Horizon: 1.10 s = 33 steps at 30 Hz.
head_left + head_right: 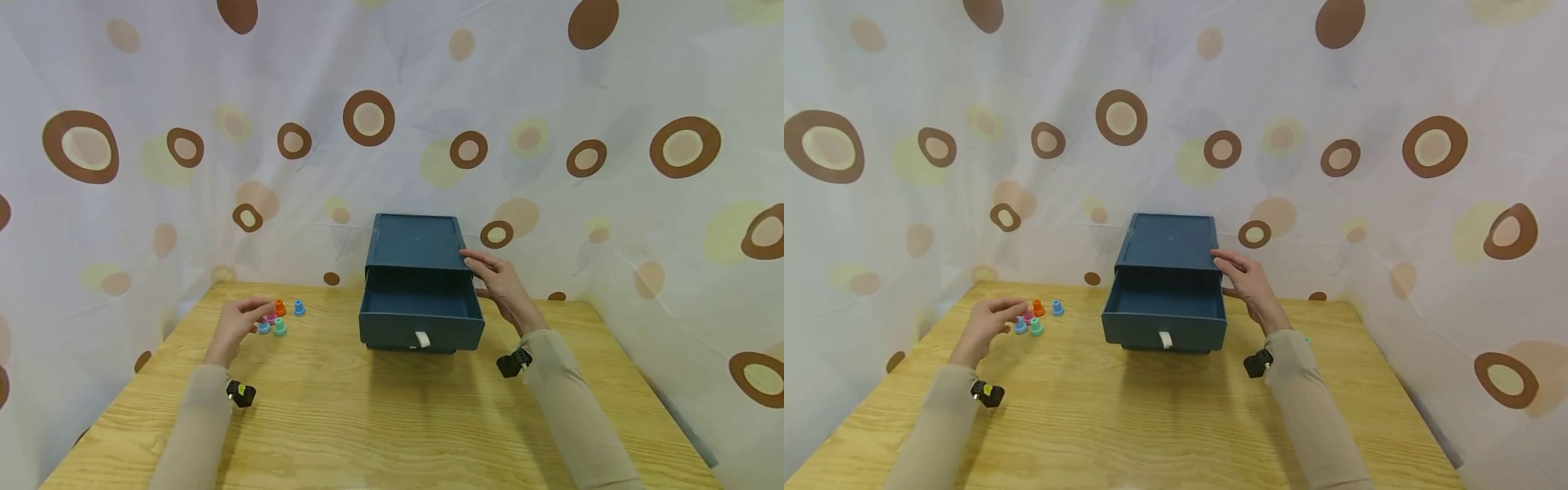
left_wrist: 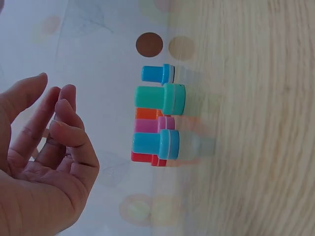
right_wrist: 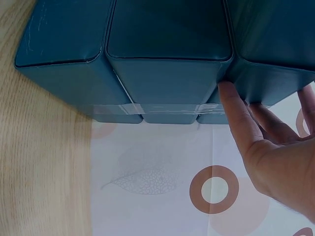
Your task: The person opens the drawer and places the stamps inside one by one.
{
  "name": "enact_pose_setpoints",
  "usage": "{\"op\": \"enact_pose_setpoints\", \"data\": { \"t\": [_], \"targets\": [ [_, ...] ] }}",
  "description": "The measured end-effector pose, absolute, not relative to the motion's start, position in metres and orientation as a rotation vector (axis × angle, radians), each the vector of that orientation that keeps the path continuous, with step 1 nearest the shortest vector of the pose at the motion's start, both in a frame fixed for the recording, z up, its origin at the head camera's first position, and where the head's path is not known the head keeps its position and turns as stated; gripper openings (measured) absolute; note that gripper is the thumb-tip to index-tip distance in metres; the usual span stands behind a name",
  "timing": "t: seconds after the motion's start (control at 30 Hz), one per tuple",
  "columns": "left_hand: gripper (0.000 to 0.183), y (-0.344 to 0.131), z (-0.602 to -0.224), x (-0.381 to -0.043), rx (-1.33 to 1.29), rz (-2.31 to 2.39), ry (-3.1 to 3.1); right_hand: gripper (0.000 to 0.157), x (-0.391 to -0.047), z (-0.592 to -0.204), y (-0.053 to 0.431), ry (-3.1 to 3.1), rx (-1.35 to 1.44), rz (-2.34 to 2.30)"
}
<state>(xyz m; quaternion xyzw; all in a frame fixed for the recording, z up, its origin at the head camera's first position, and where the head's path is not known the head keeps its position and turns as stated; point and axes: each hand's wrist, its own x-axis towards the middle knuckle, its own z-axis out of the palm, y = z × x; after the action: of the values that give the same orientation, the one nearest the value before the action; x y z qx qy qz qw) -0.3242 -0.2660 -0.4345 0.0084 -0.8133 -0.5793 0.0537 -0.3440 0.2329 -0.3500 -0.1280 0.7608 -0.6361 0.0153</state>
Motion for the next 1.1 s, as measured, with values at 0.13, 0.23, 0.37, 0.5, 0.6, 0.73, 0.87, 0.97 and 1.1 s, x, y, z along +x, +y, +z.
{"op": "enact_pose_setpoints", "data": {
  "t": [0.13, 0.23, 0.37, 0.5, 0.6, 0.73, 0.87, 0.97, 1.1],
  "targets": [
    [0.048, -0.272, -0.439, -0.327, 0.088, -1.765, -2.494, 0.055, -0.344, -0.35, 0.233, 2.364, -0.398, -1.98],
    [0.053, -0.274, -0.443, -0.33, 0.121, -1.765, -2.514, 0.055, -0.344, -0.35, 0.234, 2.366, -0.396, -1.982],
    [0.053, -0.279, -0.449, -0.335, 0.091, -1.747, -2.559, 0.054, -0.346, -0.35, 0.236, 2.369, -0.387, -1.982],
    [0.044, -0.285, -0.455, -0.339, 0.013, -1.73, -2.605, 0.053, -0.348, -0.351, 0.236, 2.362, -0.383, -1.978],
    [0.043, -0.289, -0.457, -0.343, -0.017, -1.727, -2.605, 0.052, -0.347, -0.351, 0.235, 2.359, -0.385, -1.983],
    [0.044, -0.292, -0.46, -0.345, -0.021, -1.709, -2.603, 0.053, -0.347, -0.35, 0.234, 2.36, -0.391, -1.984],
    [0.045, -0.296, -0.463, -0.346, 0.025, -1.714, -2.615, 0.054, -0.345, -0.349, 0.234, 2.374, -0.395, -1.974],
    [0.045, -0.298, -0.466, -0.347, 0.091, -1.754, -2.603, 0.054, -0.344, -0.349, 0.233, 2.383, -0.393, -1.967],
    [0.047, -0.3, -0.469, -0.348, 0.126, -1.812, -2.584, 0.053, -0.344, -0.349, 0.233, 2.391, -0.391, -1.962]
  ]
}}
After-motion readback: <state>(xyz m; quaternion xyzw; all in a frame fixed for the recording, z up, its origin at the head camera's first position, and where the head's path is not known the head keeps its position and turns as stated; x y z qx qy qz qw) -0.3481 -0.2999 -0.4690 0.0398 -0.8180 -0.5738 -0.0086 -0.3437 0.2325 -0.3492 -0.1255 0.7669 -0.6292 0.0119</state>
